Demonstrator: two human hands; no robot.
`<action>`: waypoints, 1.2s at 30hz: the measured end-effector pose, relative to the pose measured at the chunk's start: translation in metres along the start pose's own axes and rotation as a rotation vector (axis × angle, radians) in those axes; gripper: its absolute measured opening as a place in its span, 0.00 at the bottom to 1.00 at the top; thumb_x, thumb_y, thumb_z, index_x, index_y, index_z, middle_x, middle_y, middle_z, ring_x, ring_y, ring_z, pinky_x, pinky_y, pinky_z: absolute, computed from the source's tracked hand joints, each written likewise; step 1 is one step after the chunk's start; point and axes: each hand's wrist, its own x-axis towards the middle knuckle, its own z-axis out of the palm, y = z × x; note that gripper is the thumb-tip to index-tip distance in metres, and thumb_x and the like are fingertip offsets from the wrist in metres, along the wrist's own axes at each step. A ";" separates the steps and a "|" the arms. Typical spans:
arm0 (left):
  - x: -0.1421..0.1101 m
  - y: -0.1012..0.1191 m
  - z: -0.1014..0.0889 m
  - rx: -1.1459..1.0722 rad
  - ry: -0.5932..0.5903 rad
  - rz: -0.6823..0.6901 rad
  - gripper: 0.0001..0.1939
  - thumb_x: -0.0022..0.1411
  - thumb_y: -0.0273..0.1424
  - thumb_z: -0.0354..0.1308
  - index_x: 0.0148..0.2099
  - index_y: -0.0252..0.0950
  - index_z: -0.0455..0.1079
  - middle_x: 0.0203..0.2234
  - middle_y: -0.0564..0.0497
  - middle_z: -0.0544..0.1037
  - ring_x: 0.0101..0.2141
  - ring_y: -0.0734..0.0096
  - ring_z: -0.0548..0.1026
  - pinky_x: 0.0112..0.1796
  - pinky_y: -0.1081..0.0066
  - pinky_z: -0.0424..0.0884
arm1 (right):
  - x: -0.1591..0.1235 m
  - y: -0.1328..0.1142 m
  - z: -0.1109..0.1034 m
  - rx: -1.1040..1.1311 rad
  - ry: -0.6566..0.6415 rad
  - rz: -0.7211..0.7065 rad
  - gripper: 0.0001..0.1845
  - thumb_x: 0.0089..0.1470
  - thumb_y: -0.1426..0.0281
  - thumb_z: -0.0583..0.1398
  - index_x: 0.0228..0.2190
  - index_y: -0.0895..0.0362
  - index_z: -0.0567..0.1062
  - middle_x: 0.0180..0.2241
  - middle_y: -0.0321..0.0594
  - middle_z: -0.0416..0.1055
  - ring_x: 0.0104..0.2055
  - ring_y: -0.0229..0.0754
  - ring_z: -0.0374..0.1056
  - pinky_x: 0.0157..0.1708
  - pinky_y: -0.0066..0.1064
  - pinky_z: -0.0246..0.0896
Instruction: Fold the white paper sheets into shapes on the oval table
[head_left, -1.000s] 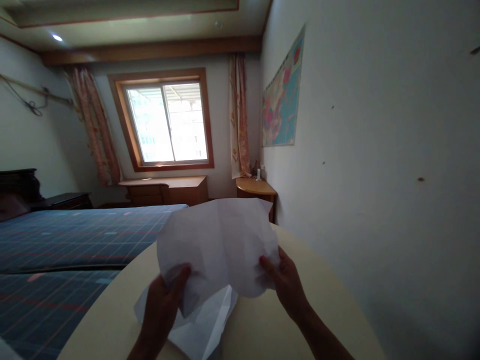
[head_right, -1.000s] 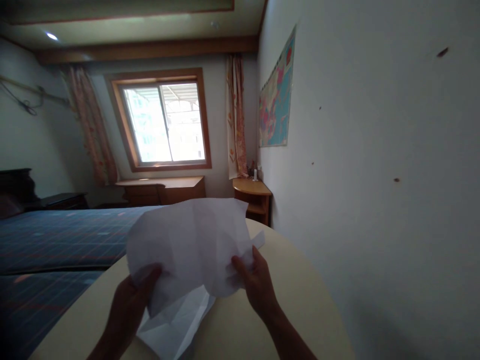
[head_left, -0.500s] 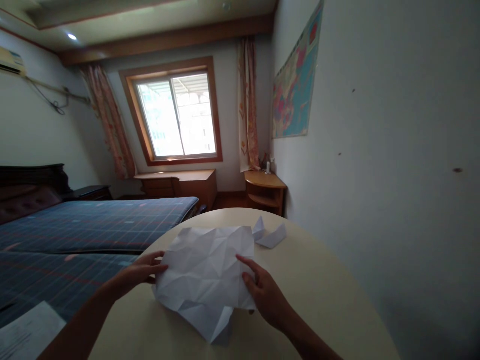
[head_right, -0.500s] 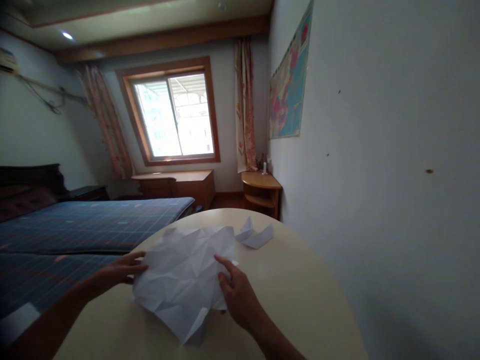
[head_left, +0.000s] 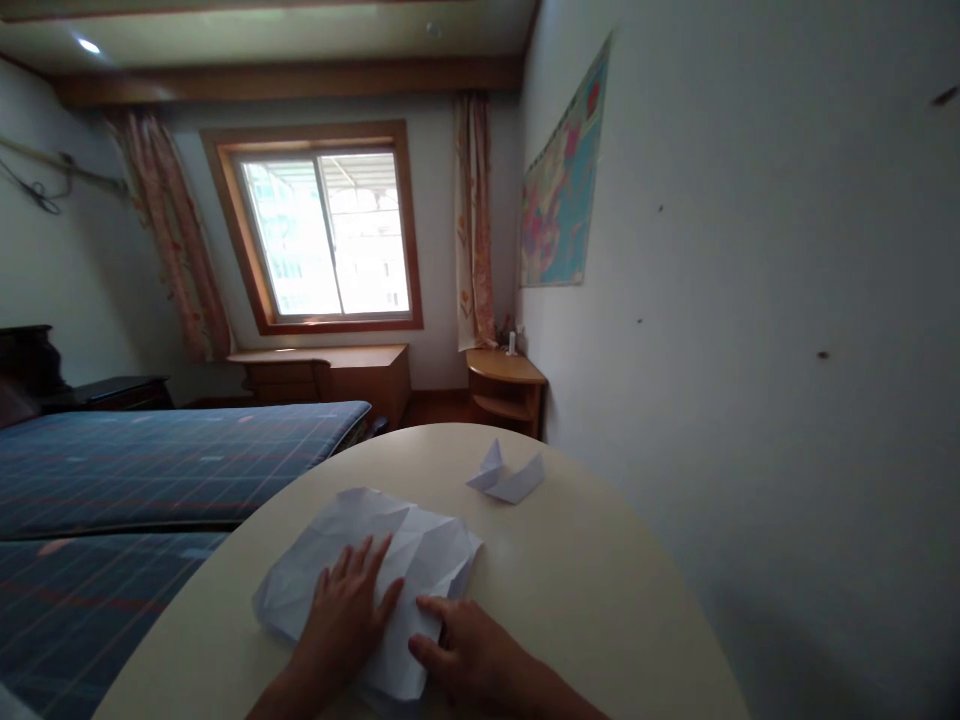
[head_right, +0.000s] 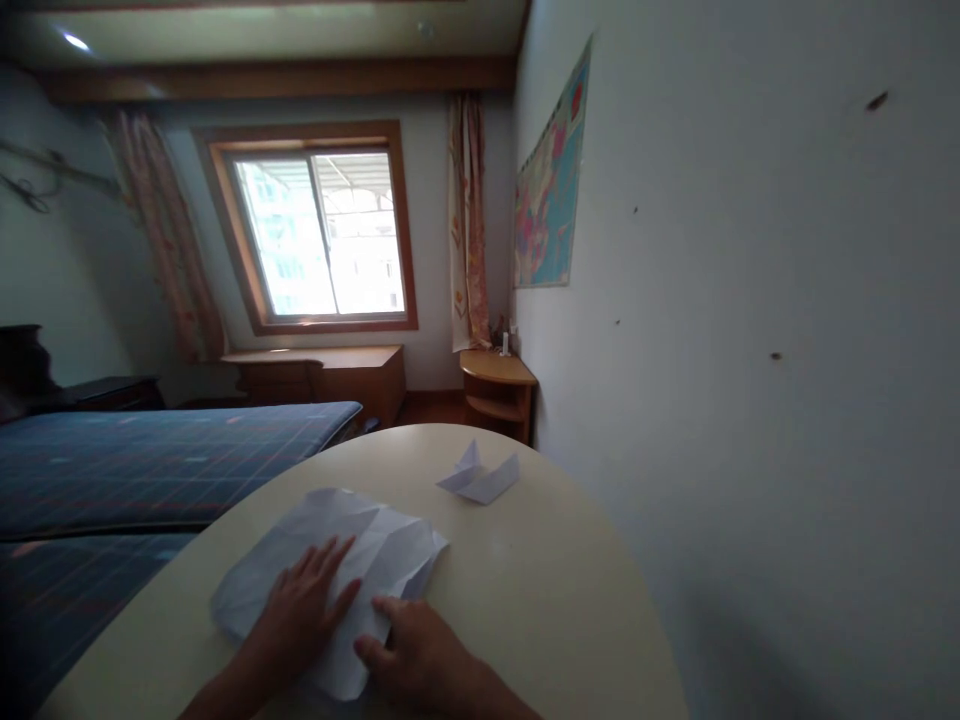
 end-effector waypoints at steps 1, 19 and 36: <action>-0.003 0.004 0.009 0.054 -0.028 -0.019 0.27 0.59 0.40 0.45 0.61 0.41 0.55 0.59 0.43 0.58 0.58 0.45 0.53 0.52 0.44 0.51 | 0.002 0.002 -0.006 -0.025 -0.044 -0.017 0.22 0.54 0.58 0.54 0.47 0.55 0.71 0.35 0.40 0.75 0.34 0.40 0.70 0.32 0.24 0.60; 0.005 0.031 -0.010 -0.544 0.070 0.021 0.24 0.59 0.44 0.46 0.53 0.37 0.63 0.49 0.43 0.71 0.50 0.56 0.68 0.52 0.55 0.59 | 0.037 0.050 -0.129 -0.662 0.269 0.158 0.09 0.53 0.71 0.56 0.36 0.56 0.75 0.38 0.43 0.73 0.42 0.44 0.67 0.46 0.34 0.50; -0.034 0.089 -0.002 -1.721 -0.057 -0.239 0.34 0.57 0.50 0.51 0.60 0.39 0.54 0.53 0.39 0.67 0.52 0.52 0.65 0.47 0.57 0.67 | -0.010 -0.038 -0.041 0.163 0.312 -0.138 0.12 0.53 0.72 0.55 0.42 0.54 0.67 0.37 0.38 0.73 0.37 0.40 0.70 0.37 0.28 0.62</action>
